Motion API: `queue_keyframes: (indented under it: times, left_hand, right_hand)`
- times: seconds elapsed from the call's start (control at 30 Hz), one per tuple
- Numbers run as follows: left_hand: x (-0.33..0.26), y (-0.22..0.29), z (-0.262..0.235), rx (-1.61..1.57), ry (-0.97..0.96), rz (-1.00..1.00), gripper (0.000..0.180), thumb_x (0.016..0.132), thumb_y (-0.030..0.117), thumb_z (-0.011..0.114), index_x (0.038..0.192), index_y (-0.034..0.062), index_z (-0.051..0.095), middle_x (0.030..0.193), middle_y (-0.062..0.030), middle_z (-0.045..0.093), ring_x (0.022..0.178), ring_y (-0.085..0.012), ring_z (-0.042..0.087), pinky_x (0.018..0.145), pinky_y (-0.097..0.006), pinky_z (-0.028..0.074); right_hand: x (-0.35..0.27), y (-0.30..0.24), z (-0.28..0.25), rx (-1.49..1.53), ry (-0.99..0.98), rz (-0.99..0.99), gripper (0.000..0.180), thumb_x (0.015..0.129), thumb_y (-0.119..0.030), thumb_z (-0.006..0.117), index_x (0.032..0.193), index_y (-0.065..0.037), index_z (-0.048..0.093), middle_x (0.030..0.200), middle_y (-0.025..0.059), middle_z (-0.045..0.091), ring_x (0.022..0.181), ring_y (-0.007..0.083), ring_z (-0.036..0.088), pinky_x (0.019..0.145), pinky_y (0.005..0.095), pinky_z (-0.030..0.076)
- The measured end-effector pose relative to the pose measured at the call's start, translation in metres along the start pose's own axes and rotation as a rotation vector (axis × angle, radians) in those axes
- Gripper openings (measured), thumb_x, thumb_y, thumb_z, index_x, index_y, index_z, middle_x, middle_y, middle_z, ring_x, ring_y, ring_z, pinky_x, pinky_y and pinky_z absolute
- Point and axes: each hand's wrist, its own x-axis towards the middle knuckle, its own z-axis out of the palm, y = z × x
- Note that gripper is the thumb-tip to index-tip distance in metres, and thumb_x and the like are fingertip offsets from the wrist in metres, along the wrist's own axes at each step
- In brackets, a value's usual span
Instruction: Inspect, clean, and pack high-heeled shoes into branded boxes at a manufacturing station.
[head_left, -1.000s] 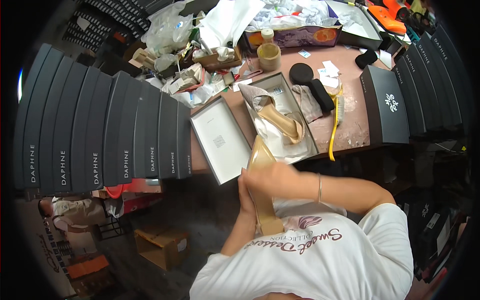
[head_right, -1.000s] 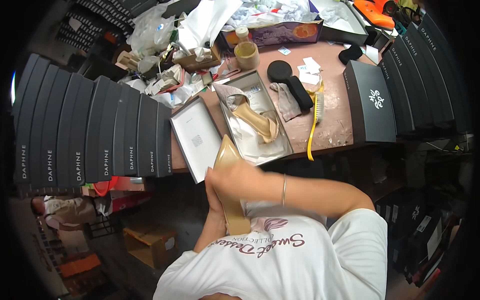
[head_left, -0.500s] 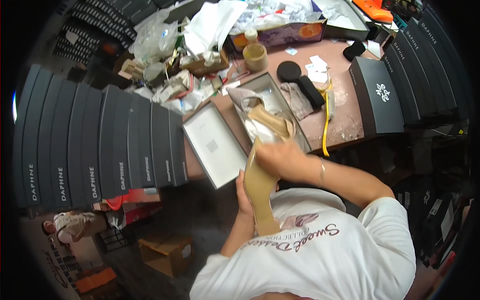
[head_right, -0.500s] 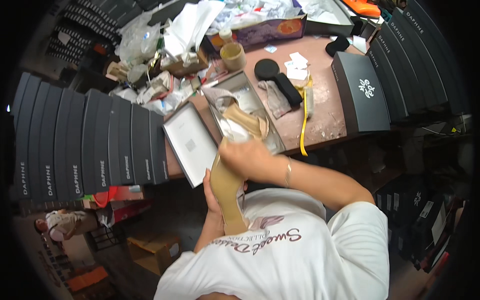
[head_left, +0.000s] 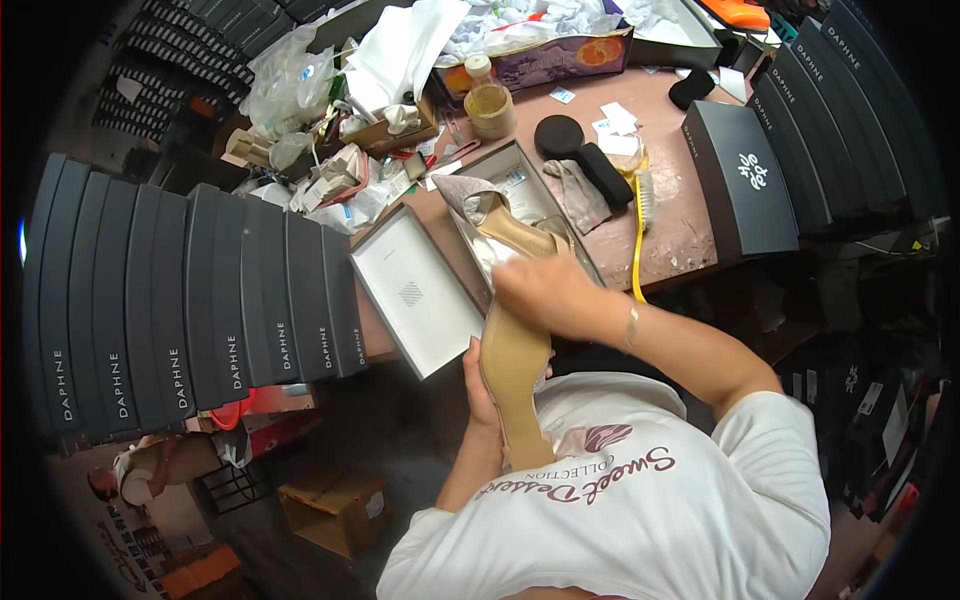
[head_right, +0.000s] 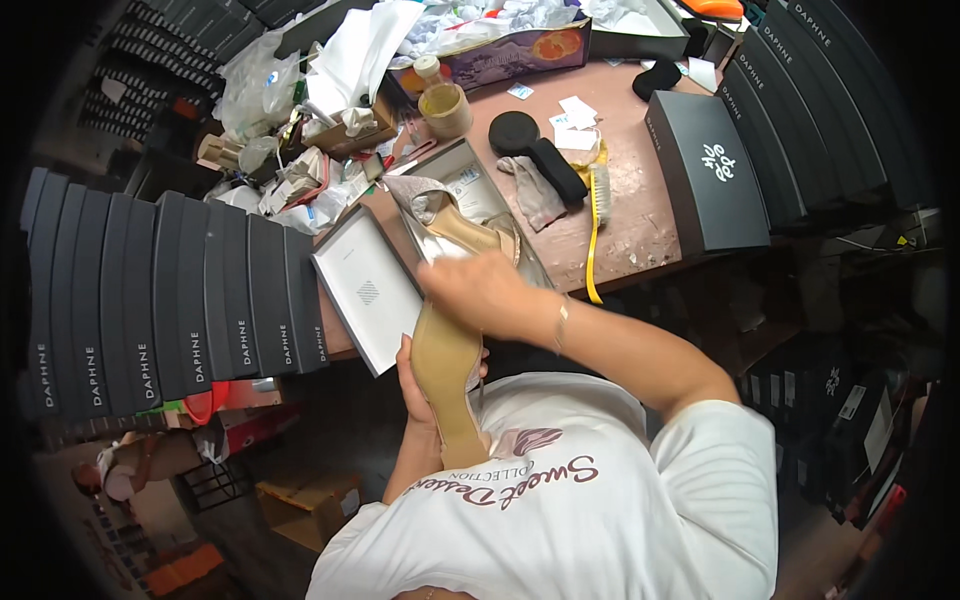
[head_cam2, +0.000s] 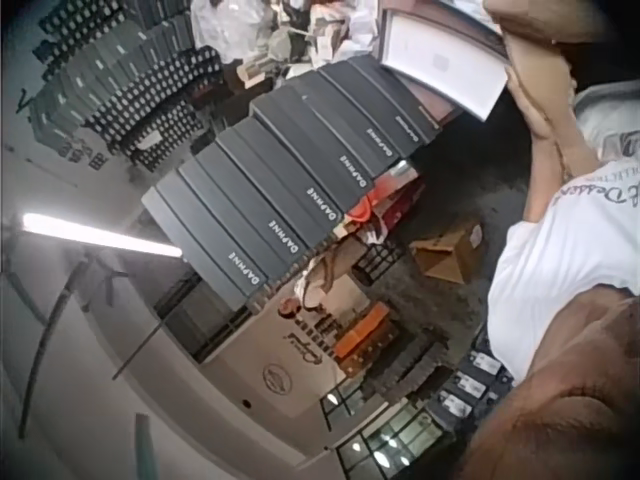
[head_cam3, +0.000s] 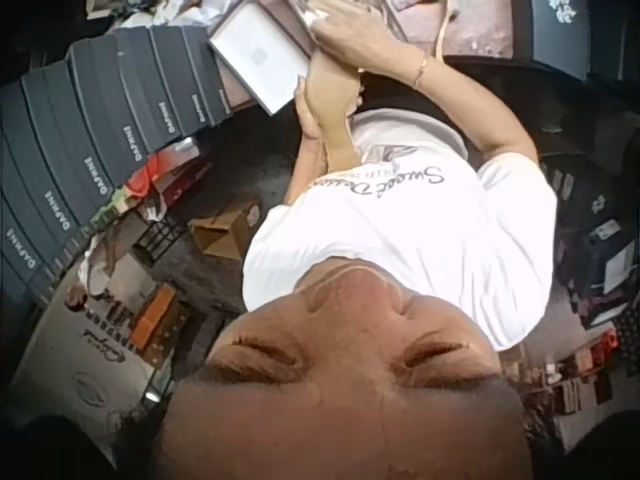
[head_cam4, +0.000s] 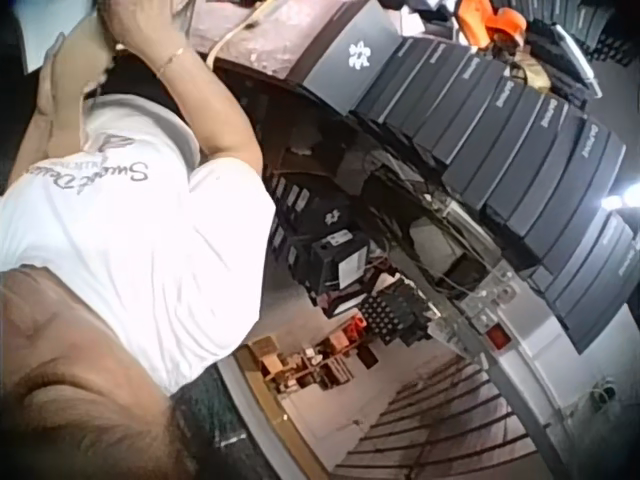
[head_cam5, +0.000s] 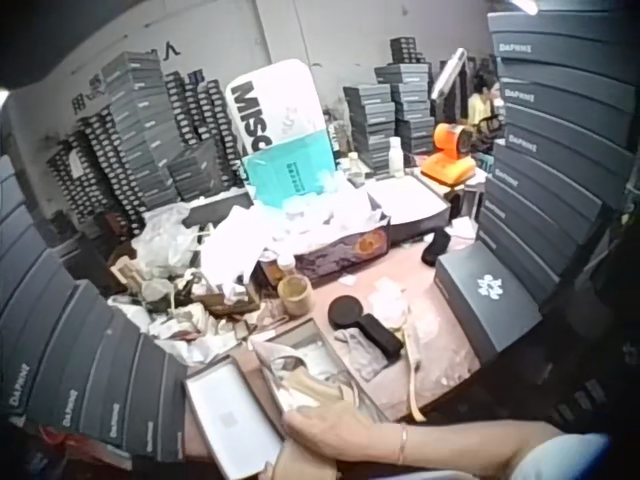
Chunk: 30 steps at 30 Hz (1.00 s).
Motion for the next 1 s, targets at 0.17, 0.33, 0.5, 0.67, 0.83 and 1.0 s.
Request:
queue_keyframes:
  times: [0.17, 0.33, 0.5, 0.67, 0.83, 1.0]
  left_hand:
    - [-0.004, -0.003, 0.008, 0.152, 0.5, 0.066, 0.071, 0.094, 0.057, 0.025, 0.134, -0.0001, 0.04, 0.127, -0.0195, 0.05, 0.116, -0.0292, 0.051, 0.099, -0.039, 0.041]
    - [0.002, -0.002, 0.015, 0.164, 0.363, 0.041, 0.065, 0.093, 0.056, 0.026, 0.122, 0.0012, 0.048, 0.1, -0.0175, 0.062, 0.088, -0.0297, 0.062, 0.075, -0.041, 0.052]
    - [0.002, -0.002, 0.022, 0.092, 0.452, 0.109, 0.063, 0.095, 0.053, 0.025, 0.123, 0.0012, 0.049, 0.105, -0.0158, 0.062, 0.092, -0.0257, 0.062, 0.08, -0.037, 0.051]
    - [0.003, 0.003, 0.007, 0.103, 0.353, 0.059, 0.063, 0.095, 0.053, 0.025, 0.125, 0.0016, 0.048, 0.113, -0.0151, 0.058, 0.096, -0.0269, 0.06, 0.081, -0.041, 0.05]
    - [-0.002, -0.007, 0.007, -0.014, 0.246, 0.1, 0.065, 0.094, 0.054, 0.027, 0.128, 0.0018, 0.044, 0.115, -0.0175, 0.057, 0.095, -0.0307, 0.06, 0.078, -0.045, 0.051]
    - [0.003, -0.007, 0.04, 0.018, 0.52, 0.145, 0.067, 0.093, 0.056, 0.027, 0.123, -0.0002, 0.048, 0.105, -0.0167, 0.061, 0.09, -0.0277, 0.062, 0.073, -0.038, 0.053]
  right_hand:
    - [-0.005, -0.033, 0.023, -0.016, -0.027, -0.189, 0.015, 0.081, -0.017, 0.054, 0.09, -0.005, 0.052, 0.06, 0.0066, 0.055, 0.047, 0.025, 0.06, 0.041, 0.0394, 0.049]
    - [0.023, 0.001, 0.018, -0.049, 0.064, 0.11, 0.016, 0.079, -0.018, 0.058, 0.089, -0.008, 0.053, 0.066, 0.0058, 0.059, 0.056, 0.0258, 0.064, 0.043, 0.0384, 0.048]
    - [-0.002, -0.033, 0.021, -0.035, -0.014, -0.169, 0.018, 0.082, -0.019, 0.054, 0.089, -0.003, 0.052, 0.064, 0.0076, 0.062, 0.053, 0.03, 0.063, 0.046, 0.0403, 0.051]
    - [0.006, -0.012, 0.022, -0.11, 0.058, -0.03, 0.014, 0.074, -0.017, 0.06, 0.078, -0.005, 0.052, 0.058, 0.0048, 0.057, 0.048, 0.0226, 0.061, 0.04, 0.035, 0.048]
    - [0.005, -0.015, -0.003, -0.062, 0.031, 0.044, 0.014, 0.07, -0.013, 0.064, 0.074, -0.005, 0.052, 0.059, 0.0055, 0.057, 0.049, 0.0227, 0.062, 0.04, 0.0334, 0.047]
    - [-0.024, -0.017, 0.022, 0.068, 0.041, -0.194, 0.015, 0.075, -0.016, 0.06, 0.08, -0.006, 0.051, 0.062, 0.0061, 0.053, 0.051, 0.0243, 0.061, 0.04, 0.0365, 0.046]
